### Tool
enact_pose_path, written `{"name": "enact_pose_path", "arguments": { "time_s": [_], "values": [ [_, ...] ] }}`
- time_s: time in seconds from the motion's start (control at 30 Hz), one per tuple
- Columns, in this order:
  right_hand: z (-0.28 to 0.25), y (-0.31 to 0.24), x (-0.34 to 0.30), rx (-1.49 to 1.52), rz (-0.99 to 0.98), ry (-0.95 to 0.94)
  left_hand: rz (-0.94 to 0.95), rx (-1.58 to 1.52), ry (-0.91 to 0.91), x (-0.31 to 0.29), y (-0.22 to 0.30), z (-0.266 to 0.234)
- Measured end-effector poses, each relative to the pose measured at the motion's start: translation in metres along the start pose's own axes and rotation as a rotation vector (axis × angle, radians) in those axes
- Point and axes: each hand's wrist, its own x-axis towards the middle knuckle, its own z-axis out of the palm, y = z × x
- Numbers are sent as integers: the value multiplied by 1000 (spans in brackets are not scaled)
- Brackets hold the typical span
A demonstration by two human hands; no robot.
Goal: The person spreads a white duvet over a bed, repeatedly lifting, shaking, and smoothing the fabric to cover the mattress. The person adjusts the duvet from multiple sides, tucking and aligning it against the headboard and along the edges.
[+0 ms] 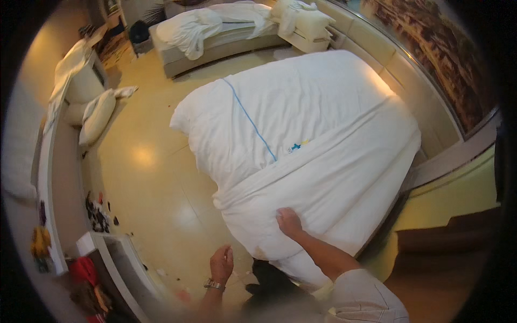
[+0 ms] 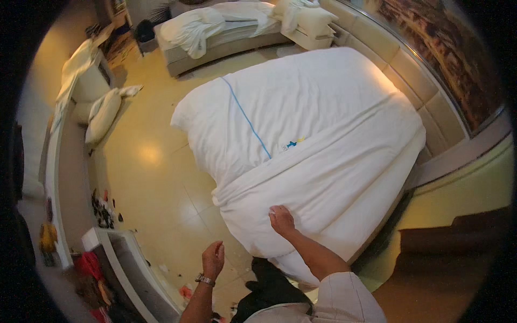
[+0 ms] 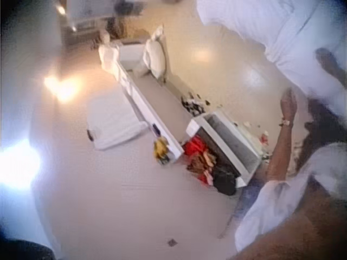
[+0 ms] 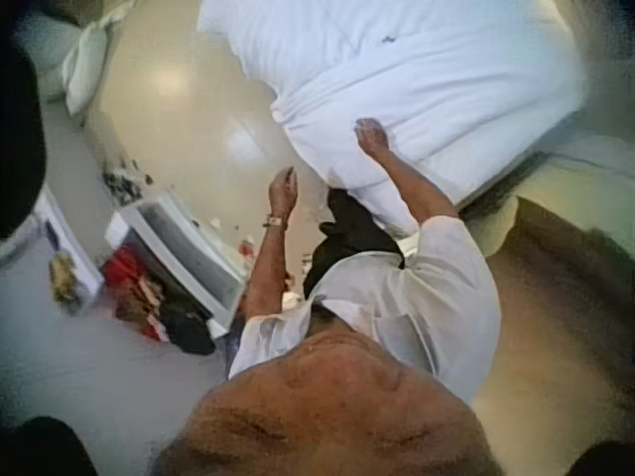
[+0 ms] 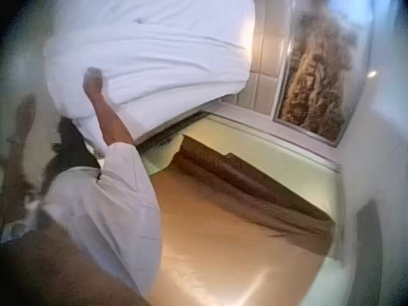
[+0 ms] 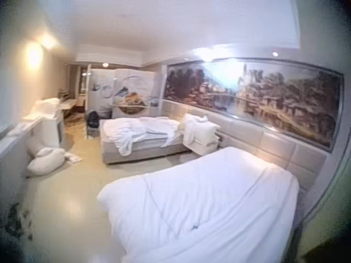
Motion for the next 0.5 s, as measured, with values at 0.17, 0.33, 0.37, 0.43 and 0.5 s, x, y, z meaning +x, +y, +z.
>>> {"name": "enact_pose_path", "arguments": {
  "time_s": [0.17,0.33,0.37,0.43,0.5],
  "values": [
    [-5,-41,69,138,-8,245,66,1,-103,84,19,14],
    [-6,-1,133,46,202,578,301,73,-234,201,28,68],
    [-8,6,135,114,301,562,348,59,-239,221,30,83],
    [-12,9,143,263,483,534,442,35,-231,257,23,114],
    [-6,15,142,297,541,622,526,92,-332,284,8,144]
  ]
}}
